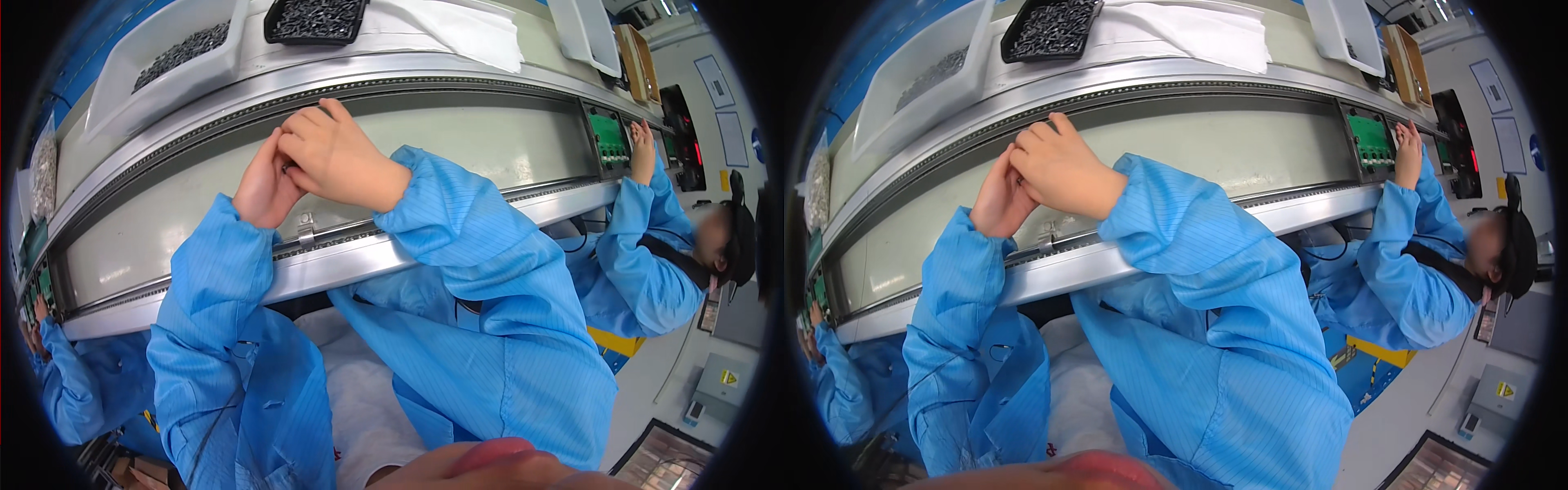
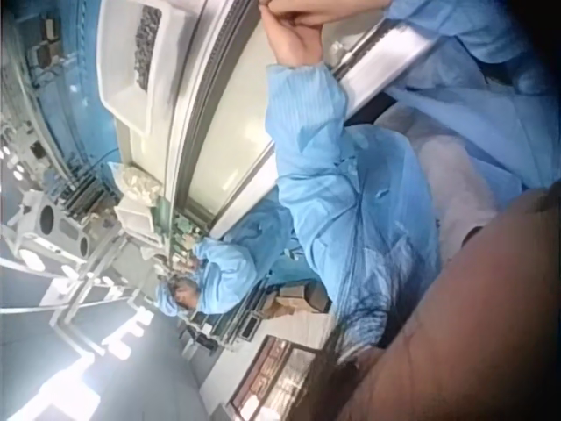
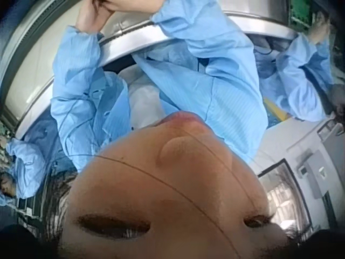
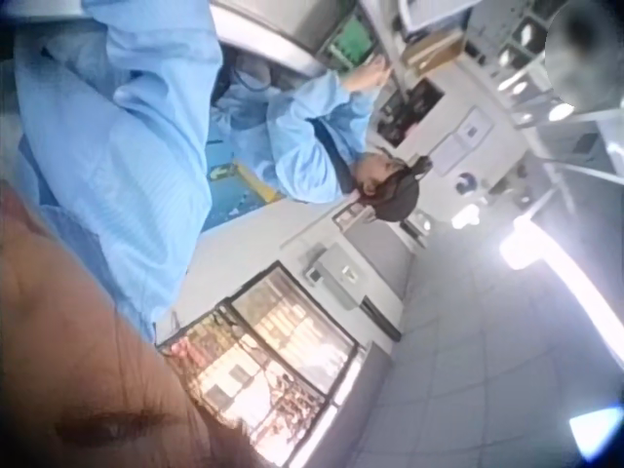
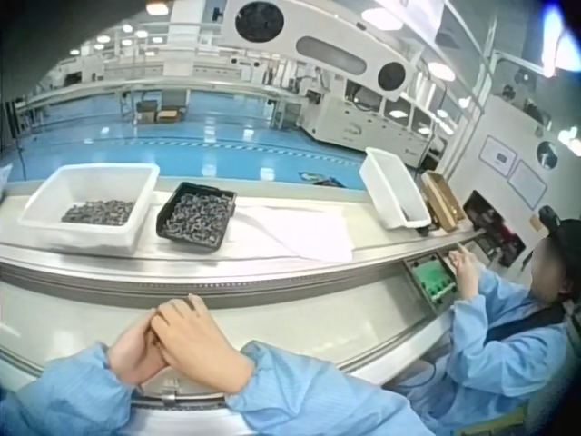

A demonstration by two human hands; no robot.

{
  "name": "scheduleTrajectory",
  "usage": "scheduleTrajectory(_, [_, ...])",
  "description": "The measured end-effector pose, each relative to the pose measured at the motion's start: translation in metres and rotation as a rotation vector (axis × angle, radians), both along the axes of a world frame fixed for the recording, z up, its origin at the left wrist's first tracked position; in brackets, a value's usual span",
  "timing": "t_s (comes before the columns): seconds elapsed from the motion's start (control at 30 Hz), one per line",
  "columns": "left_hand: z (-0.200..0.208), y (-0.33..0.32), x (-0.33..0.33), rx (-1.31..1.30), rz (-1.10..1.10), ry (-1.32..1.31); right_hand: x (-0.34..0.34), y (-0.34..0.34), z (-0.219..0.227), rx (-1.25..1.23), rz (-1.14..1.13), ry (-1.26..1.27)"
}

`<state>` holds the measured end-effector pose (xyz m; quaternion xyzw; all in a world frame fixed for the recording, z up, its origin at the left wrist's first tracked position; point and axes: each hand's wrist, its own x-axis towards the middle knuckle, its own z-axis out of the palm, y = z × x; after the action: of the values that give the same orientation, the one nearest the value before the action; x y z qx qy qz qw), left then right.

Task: Manually placing electronic components onto printed circuit boards on an assembly line.

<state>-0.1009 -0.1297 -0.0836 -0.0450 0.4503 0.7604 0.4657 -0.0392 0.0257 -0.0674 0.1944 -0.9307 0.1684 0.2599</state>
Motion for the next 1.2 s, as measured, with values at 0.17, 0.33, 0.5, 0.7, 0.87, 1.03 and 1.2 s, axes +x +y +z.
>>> scheduleTrajectory(0.17, [-0.020,-0.012,-0.012,0.200,-0.109,-0.047,0.000,0.003,0.004,-0.147,0.096,-0.257])
scheduleTrajectory(0.33, [-0.012,-0.007,-0.009,0.162,-0.067,0.005,-0.005,0.007,0.008,-0.508,0.269,-0.652])
scheduleTrajectory(0.5, [-0.022,-0.008,-0.010,0.218,-0.103,-0.047,-0.003,0.010,0.011,-0.474,0.295,-0.692])
scheduleTrajectory(0.7, [-0.017,-0.010,-0.012,0.138,-0.133,-0.003,0.000,0.003,0.014,-0.451,0.242,-0.690])
scheduleTrajectory(0.87, [-0.010,-0.003,-0.003,0.076,-0.081,0.024,-0.003,0.004,0.011,-0.456,0.242,-0.726])
scheduleTrajectory(1.03, [-0.006,-0.005,-0.004,0.061,-0.085,0.032,-0.002,0.001,0.011,-0.472,0.225,-0.732])
scheduleTrajectory(1.2, [-0.004,-0.007,-0.005,0.049,-0.077,0.067,-0.001,-0.001,0.016,-0.455,0.225,-0.737])
